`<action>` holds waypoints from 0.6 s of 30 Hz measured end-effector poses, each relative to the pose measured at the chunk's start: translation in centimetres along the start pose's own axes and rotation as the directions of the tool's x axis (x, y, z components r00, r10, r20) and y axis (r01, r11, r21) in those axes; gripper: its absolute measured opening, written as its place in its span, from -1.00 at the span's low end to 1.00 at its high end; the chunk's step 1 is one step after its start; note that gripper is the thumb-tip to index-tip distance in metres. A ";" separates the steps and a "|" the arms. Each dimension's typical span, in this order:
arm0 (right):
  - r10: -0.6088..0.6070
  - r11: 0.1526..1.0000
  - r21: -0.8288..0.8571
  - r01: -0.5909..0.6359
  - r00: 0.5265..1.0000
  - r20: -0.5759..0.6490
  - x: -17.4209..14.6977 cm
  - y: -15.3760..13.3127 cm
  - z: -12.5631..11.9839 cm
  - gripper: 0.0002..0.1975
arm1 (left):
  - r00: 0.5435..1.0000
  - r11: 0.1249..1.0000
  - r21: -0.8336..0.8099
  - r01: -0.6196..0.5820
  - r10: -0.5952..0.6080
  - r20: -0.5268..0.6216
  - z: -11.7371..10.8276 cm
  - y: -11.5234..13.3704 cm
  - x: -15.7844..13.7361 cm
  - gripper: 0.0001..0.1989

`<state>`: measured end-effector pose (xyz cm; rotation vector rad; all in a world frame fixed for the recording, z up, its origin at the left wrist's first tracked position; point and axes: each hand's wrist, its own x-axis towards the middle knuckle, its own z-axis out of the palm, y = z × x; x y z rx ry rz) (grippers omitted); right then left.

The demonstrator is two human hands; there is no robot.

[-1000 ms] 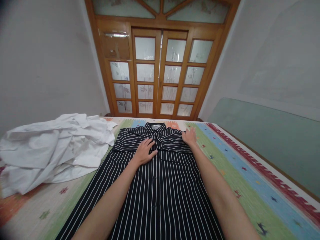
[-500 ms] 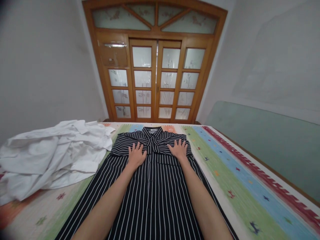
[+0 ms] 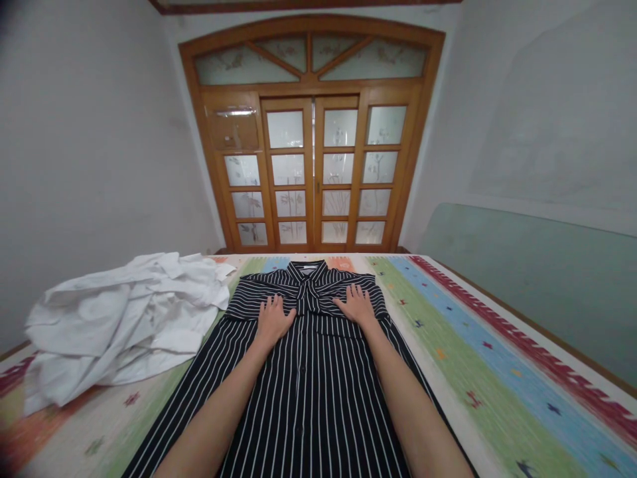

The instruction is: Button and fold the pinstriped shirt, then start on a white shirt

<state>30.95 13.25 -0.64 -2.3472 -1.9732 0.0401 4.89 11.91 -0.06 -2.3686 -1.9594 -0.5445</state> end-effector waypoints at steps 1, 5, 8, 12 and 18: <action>0.001 1.000 -0.002 -0.001 1.000 0.003 -0.1 -0.1 -0.1 -0.18 | 1.000 1.000 0.003 -0.003 0.003 -0.009 -0.1 0.1 0.0 -0.33; 0.092 0.995 0.030 -0.092 0.996 0.014 -0.9 -1.3 -0.6 -0.19 | 0.998 1.000 0.001 -0.028 0.028 -0.059 -0.4 0.5 -0.2 -0.42; 0.186 0.981 0.065 -0.184 0.982 -0.024 -1.9 -2.9 -0.4 -0.27 | 0.990 0.997 0.002 -0.072 0.072 -0.122 -0.7 0.6 -0.5 -0.49; 0.272 0.959 0.115 -0.258 0.952 -0.139 -3.4 -4.7 0.2 -0.41 | 0.976 0.995 0.026 -0.098 0.101 -0.194 -1.4 0.8 -1.0 -0.56; 0.178 0.975 0.162 -0.153 0.972 -0.154 -4.7 -4.9 -0.4 -0.42 | 0.987 0.999 0.020 -0.030 0.033 -0.154 -2.0 0.4 -1.7 -0.54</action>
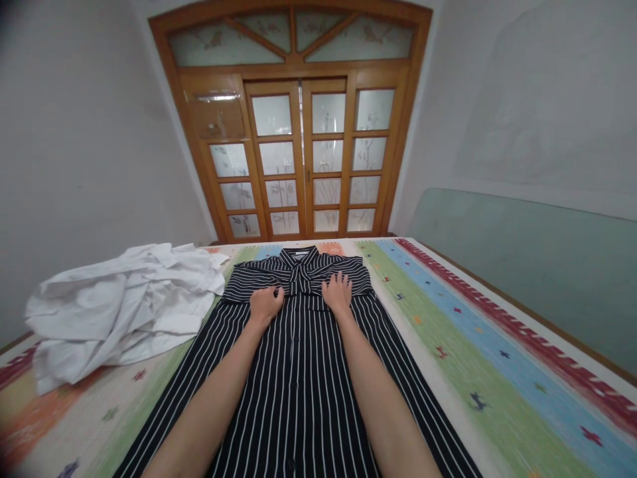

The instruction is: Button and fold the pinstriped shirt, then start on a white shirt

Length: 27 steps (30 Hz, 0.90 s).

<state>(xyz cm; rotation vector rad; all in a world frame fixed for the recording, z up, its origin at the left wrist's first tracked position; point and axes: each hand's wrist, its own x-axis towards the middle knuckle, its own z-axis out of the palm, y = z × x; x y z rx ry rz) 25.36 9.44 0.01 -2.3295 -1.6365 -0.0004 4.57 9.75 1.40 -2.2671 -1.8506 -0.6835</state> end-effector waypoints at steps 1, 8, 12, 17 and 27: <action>-0.010 1.000 0.005 0.010 1.000 0.011 -0.1 0.0 -0.2 -0.41 | 1.000 1.000 -0.002 0.002 -0.002 -0.002 0.0 -0.1 0.0 -0.55; -0.092 0.996 -0.005 0.092 0.996 -0.015 -0.2 -0.5 -0.1 -0.36 | 0.998 0.998 -0.023 -0.061 0.061 0.022 0.4 -0.3 -0.1 -0.60; -0.213 0.976 -0.019 0.217 0.968 0.131 0.1 -0.6 0.2 -0.32 | 0.996 0.999 0.022 0.031 -0.033 0.086 1.0 -0.4 -0.2 -0.46; -0.206 0.977 -0.025 0.214 0.962 0.179 0.4 -0.5 0.4 -0.25 | 0.968 0.995 0.021 0.094 -0.096 0.231 1.6 -0.9 0.0 -0.39; -0.404 0.915 0.036 0.402 0.910 0.097 -0.1 1.3 0.5 -0.31 | 0.981 0.976 -0.108 -0.191 0.186 -0.052 -0.7 -0.5 -2.1 -0.64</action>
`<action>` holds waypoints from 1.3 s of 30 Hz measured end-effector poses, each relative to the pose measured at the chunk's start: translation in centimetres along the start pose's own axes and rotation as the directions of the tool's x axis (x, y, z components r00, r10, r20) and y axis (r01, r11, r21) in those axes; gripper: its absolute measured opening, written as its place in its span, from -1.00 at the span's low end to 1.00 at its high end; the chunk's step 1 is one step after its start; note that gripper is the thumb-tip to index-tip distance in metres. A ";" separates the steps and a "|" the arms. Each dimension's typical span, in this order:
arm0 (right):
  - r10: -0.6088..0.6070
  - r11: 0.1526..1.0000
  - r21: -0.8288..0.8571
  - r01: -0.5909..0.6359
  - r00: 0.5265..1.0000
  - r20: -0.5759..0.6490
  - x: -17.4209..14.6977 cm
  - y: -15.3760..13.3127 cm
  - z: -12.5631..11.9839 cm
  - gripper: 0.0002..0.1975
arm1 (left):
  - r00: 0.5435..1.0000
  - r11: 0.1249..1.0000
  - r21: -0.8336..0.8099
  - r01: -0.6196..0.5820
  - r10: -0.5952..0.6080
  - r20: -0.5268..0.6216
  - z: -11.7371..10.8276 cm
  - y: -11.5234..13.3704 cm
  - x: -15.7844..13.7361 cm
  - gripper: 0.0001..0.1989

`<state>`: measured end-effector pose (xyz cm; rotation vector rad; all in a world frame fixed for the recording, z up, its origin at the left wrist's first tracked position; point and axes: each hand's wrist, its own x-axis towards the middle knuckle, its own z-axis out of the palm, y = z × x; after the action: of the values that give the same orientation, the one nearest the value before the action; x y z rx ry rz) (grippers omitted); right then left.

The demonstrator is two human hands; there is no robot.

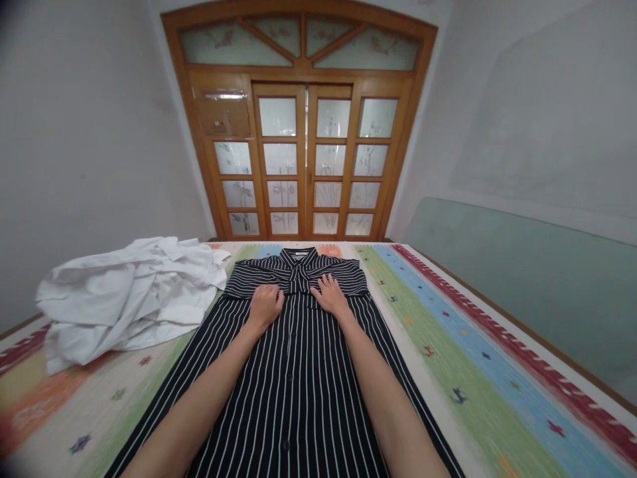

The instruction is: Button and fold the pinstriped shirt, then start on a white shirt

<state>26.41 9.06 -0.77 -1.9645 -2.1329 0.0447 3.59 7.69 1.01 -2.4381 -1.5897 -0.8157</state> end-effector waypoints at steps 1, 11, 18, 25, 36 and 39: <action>-0.038 0.999 0.001 0.038 0.999 -0.009 -0.3 0.2 0.1 -0.31 | 0.999 1.000 -0.005 -0.022 0.022 0.037 -0.2 0.0 -0.3 -0.67; -0.314 0.949 -0.012 0.314 0.948 -0.048 -5.1 0.3 -0.2 -0.23 | 0.967 0.999 -0.024 -0.042 0.047 0.249 0.1 -0.9 -2.3 -0.51; -0.429 0.903 0.037 0.427 0.902 0.057 -11.9 -0.3 -1.6 -0.32 | 0.917 0.992 -0.010 -0.123 0.117 0.382 -0.5 -2.0 -3.2 -0.39; -0.161 0.986 -0.043 0.162 0.986 0.030 -15.7 4.0 -1.9 -0.24 | 0.882 0.990 0.029 -0.137 0.108 0.459 -2.8 -5.9 -5.0 -0.36; 0.044 0.999 -0.029 -0.045 0.998 -0.045 -16.1 6.8 -0.9 -0.07 | 0.932 0.997 0.076 0.032 -0.058 0.358 -6.6 -9.3 -10.3 -0.37; 0.032 0.999 0.017 -0.031 0.997 -0.064 -16.1 7.1 -0.8 -0.13 | 0.938 1.000 0.012 0.018 -0.021 0.347 -7.5 -9.7 -11.9 -0.38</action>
<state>34.62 -6.23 -3.86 -1.9633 -2.0551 0.0038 -11.32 -0.50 -0.37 -2.6789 -1.7214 -0.3904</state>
